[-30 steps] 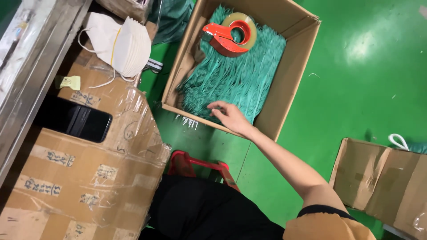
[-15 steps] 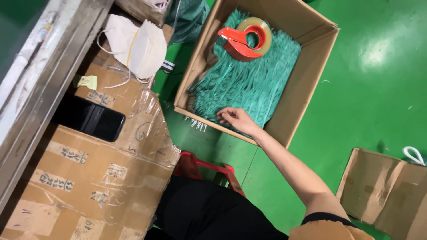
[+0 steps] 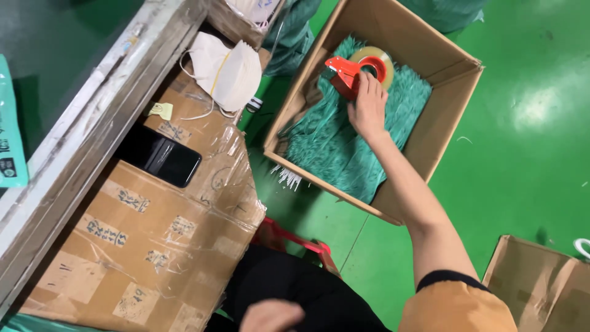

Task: Packing face masks into individual green plastic sleeves and organizing them into a cardboard box.

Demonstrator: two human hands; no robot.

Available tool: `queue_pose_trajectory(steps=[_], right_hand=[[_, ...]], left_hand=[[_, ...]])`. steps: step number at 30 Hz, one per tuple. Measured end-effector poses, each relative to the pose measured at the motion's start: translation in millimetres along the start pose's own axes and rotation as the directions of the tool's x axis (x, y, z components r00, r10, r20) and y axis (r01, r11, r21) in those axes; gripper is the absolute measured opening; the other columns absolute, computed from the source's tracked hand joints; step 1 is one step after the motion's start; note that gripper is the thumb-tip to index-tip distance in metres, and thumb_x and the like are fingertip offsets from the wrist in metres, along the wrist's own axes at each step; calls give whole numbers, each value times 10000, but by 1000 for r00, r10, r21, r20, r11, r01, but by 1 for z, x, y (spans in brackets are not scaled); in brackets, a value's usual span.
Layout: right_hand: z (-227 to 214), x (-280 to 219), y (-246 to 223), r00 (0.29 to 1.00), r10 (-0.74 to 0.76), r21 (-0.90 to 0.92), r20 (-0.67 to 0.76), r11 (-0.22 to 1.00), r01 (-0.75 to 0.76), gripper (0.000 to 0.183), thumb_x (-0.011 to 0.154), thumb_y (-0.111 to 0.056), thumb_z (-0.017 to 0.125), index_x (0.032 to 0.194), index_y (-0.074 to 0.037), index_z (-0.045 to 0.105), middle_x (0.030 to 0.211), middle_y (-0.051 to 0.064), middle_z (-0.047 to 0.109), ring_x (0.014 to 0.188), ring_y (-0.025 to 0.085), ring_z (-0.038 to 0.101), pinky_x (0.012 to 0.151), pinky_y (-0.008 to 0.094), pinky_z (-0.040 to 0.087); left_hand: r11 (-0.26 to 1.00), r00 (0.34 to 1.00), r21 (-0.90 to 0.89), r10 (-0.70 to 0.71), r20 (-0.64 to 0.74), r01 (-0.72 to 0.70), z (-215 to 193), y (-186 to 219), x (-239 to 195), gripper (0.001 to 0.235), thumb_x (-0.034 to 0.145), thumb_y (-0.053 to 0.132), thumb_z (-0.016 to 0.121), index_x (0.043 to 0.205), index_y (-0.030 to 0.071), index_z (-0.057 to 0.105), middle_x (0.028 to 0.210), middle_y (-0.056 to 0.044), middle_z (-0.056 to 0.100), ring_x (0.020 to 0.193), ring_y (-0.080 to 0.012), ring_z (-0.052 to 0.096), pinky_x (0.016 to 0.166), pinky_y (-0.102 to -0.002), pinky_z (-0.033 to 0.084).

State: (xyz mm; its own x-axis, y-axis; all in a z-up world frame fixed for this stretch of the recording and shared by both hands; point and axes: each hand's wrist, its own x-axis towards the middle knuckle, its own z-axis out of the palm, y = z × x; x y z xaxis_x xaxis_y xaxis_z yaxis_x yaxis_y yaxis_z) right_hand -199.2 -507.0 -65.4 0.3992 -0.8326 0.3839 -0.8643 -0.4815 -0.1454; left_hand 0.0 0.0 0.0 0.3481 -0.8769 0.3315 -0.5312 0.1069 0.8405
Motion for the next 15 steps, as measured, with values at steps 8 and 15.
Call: queue_pose_trajectory(steps=[8,15], right_hand=[[53,17,46,993,36,-77,115,997,-27,750,767,-126,857,1376,47,455,1138,225,652,1116,402,604,1068,495,354],[-24,3,3,972,199,216,128,950,-223,649,815,-160,816,1350,14,493,1189,221,677,1126,359,651,1012,452,460]], left_hand=[[964,990,254,-104,90,78,-9,-6,53,417,744,85,752,1160,78,724,1120,-95,719,1032,-295,691,918,-410,552],[971,971,238,-60,232,3,-5,0,63,460,806,99,750,1252,30,659,1217,-135,672,1099,-323,660,947,-436,513]])
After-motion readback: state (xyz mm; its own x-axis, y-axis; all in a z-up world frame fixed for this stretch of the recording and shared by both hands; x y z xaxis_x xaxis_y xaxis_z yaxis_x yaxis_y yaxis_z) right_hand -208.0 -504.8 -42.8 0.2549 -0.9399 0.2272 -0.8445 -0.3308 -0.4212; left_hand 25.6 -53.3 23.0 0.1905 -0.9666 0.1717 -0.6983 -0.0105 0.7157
